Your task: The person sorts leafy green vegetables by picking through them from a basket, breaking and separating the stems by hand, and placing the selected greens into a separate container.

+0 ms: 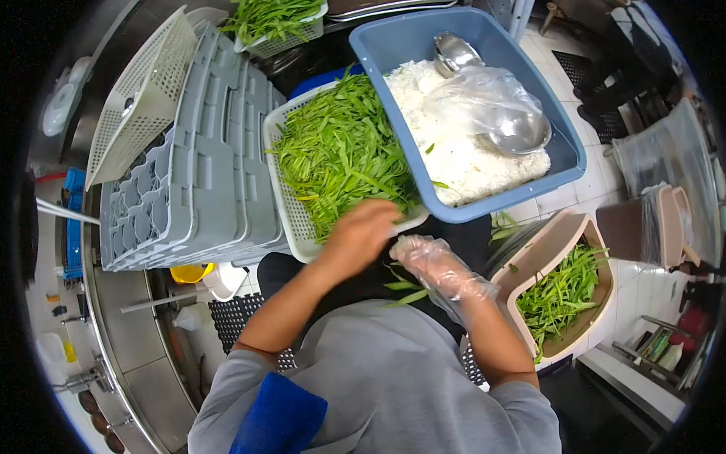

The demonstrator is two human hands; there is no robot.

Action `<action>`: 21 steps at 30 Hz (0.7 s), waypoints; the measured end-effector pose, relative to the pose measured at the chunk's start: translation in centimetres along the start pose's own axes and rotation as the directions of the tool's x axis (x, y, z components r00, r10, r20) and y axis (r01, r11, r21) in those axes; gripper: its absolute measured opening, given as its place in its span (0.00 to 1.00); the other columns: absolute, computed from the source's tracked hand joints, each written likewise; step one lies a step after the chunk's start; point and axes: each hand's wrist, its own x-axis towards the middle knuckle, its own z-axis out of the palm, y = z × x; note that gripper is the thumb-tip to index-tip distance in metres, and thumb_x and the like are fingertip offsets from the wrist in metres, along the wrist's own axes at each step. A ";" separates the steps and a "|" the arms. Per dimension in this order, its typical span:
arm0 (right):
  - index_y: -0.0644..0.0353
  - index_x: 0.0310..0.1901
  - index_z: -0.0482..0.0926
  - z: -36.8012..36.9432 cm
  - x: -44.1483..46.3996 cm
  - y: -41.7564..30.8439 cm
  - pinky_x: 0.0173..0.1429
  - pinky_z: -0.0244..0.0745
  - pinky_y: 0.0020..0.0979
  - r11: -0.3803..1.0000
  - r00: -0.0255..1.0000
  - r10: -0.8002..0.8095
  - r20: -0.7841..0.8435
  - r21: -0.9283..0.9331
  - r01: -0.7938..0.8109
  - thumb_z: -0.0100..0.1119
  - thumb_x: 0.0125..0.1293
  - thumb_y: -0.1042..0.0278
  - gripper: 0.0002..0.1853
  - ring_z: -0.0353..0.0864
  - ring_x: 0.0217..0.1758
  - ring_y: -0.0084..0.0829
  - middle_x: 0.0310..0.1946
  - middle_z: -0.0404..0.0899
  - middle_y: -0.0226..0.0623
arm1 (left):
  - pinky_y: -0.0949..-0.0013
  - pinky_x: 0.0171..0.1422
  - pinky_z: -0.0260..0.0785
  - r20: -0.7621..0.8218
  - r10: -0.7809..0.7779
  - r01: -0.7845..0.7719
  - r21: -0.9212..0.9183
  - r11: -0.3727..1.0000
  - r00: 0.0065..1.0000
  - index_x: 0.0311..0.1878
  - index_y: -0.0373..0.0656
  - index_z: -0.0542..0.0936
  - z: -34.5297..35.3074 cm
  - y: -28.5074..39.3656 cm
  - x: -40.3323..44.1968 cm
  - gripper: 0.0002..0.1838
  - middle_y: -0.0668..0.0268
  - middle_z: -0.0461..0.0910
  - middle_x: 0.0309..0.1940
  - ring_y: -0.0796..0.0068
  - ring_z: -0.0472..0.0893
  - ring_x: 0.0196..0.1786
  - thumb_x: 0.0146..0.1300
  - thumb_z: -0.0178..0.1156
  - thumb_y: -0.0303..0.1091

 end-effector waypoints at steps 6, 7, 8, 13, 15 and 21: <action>0.65 0.39 0.79 -0.2 -0.3 -2.7 0.47 0.71 0.30 0.987 0.945 -0.026 0.326 -0.144 0.077 0.57 0.64 0.64 0.11 0.77 0.41 0.32 0.36 0.79 0.40 | 0.61 0.55 0.70 -0.039 -0.093 0.099 0.201 0.975 0.995 0.44 0.39 0.80 1.9 -6.8 0.1 0.11 0.55 0.77 0.48 0.58 0.77 0.50 0.57 0.57 0.27; 0.65 0.41 0.78 0.5 0.3 -2.5 0.47 0.72 0.31 0.956 0.930 -0.072 0.360 -0.243 0.168 0.57 0.65 0.63 0.12 0.77 0.41 0.32 0.37 0.79 0.40 | 0.60 0.55 0.71 0.015 -0.024 0.019 0.241 0.970 1.000 0.44 0.40 0.80 3.5 -7.0 0.6 0.11 0.56 0.77 0.48 0.58 0.77 0.50 0.57 0.58 0.28; 0.66 0.43 0.78 1.1 0.8 -2.1 0.47 0.72 0.31 0.906 0.915 -0.113 0.387 -0.338 0.255 0.56 0.65 0.62 0.14 0.78 0.41 0.33 0.37 0.80 0.40 | 0.60 0.54 0.71 0.074 0.054 -0.072 0.271 0.960 0.996 0.44 0.40 0.80 4.9 -7.1 1.0 0.12 0.57 0.76 0.49 0.58 0.77 0.50 0.56 0.58 0.29; 0.60 0.44 0.77 2.9 1.2 -0.4 0.47 0.71 0.35 0.848 0.932 -0.091 0.351 -0.464 0.258 0.53 0.66 0.53 0.18 0.76 0.39 0.36 0.36 0.78 0.42 | 0.58 0.47 0.72 0.181 -0.225 0.160 0.312 0.936 0.957 0.40 0.43 0.81 4.9 -7.4 1.7 0.08 0.56 0.76 0.49 0.54 0.78 0.46 0.56 0.58 0.28; 0.57 0.42 0.77 2.8 0.9 0.6 0.45 0.72 0.35 0.814 0.900 -0.185 0.396 -0.451 0.366 0.54 0.65 0.61 0.10 0.75 0.41 0.37 0.36 0.76 0.37 | 0.59 0.47 0.72 -0.007 -0.130 0.129 0.189 0.974 0.992 0.37 0.38 0.80 2.6 -6.9 1.8 0.05 0.56 0.76 0.48 0.54 0.79 0.45 0.57 0.59 0.26; 0.60 0.43 0.78 3.1 1.3 -0.5 0.43 0.72 0.31 0.947 0.957 0.128 0.260 -0.318 -0.040 0.52 0.67 0.66 0.09 0.76 0.36 0.32 0.37 0.78 0.37 | 0.64 0.45 0.70 -0.229 -0.242 0.244 -0.022 0.970 0.943 0.38 0.36 0.80 -3.4 -0.2 6.6 0.05 0.58 0.78 0.39 0.62 0.78 0.40 0.58 0.60 0.25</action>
